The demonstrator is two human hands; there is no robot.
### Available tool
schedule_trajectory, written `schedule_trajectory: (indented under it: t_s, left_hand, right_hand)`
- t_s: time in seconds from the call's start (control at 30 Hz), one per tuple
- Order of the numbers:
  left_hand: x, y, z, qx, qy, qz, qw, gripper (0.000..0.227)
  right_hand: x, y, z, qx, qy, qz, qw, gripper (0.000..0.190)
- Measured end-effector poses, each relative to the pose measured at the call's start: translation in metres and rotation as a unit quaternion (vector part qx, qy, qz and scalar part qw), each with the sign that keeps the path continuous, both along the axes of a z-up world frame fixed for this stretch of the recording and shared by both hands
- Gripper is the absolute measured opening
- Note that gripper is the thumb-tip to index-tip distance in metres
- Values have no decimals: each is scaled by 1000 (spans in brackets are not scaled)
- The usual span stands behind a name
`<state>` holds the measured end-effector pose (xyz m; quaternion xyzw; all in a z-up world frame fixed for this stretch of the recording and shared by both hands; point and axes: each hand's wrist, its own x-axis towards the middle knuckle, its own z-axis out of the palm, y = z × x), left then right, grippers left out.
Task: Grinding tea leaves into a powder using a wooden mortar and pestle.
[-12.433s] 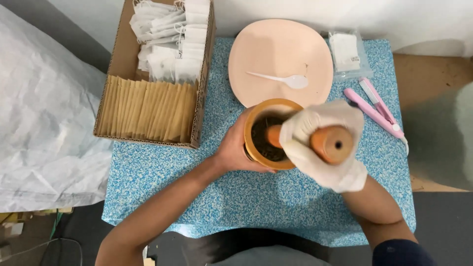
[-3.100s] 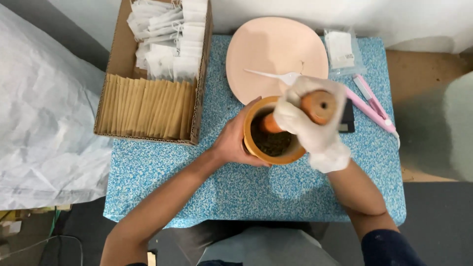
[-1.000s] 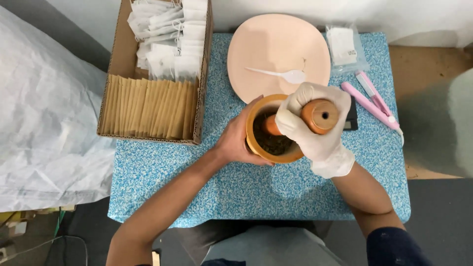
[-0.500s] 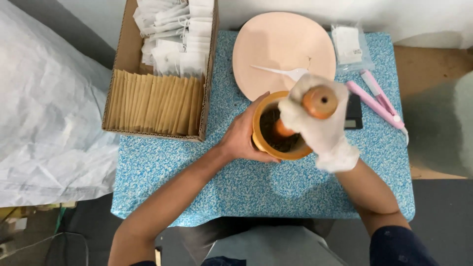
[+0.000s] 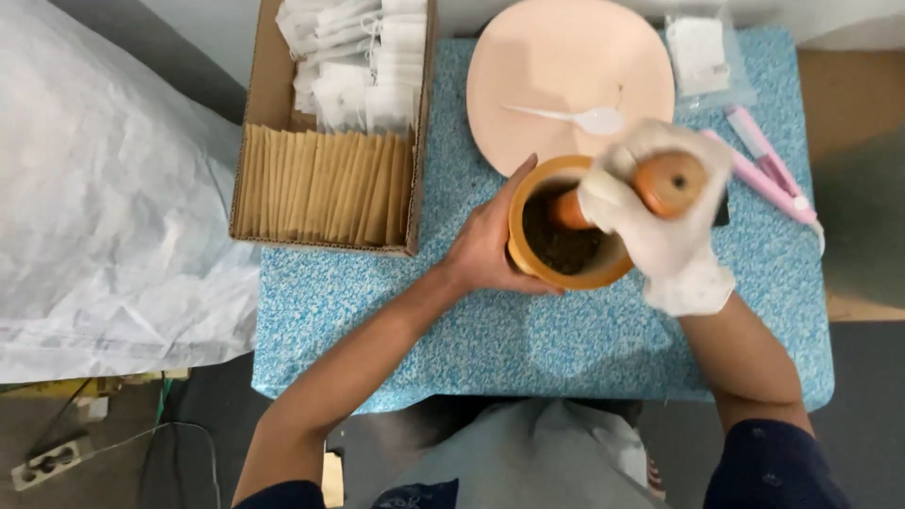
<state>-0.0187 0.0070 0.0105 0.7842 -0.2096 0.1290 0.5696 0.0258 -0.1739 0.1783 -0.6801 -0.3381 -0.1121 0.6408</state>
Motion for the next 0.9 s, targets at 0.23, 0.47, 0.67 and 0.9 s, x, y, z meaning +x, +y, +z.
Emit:
schedule_trajectory:
  t_s: [0.23,0.47,0.67,0.9]
  left_hand:
    - [3,2,0,15,5,12,1000,152]
    - [8,-4,-15,0,-46,13,999,151]
    - [7,-8,-12,-93,-23,21,995,157]
    - [12,-11,-10,-120,-36,23,992,157]
  right_hand:
    - [2,1,13,-13,28,47,998,27]
    - [1,-8,20,-128,51,-9,990,27]
    - [13,-1,0,51,106,80,990,30]
    - [13,7,0,45,116,109,986,35]
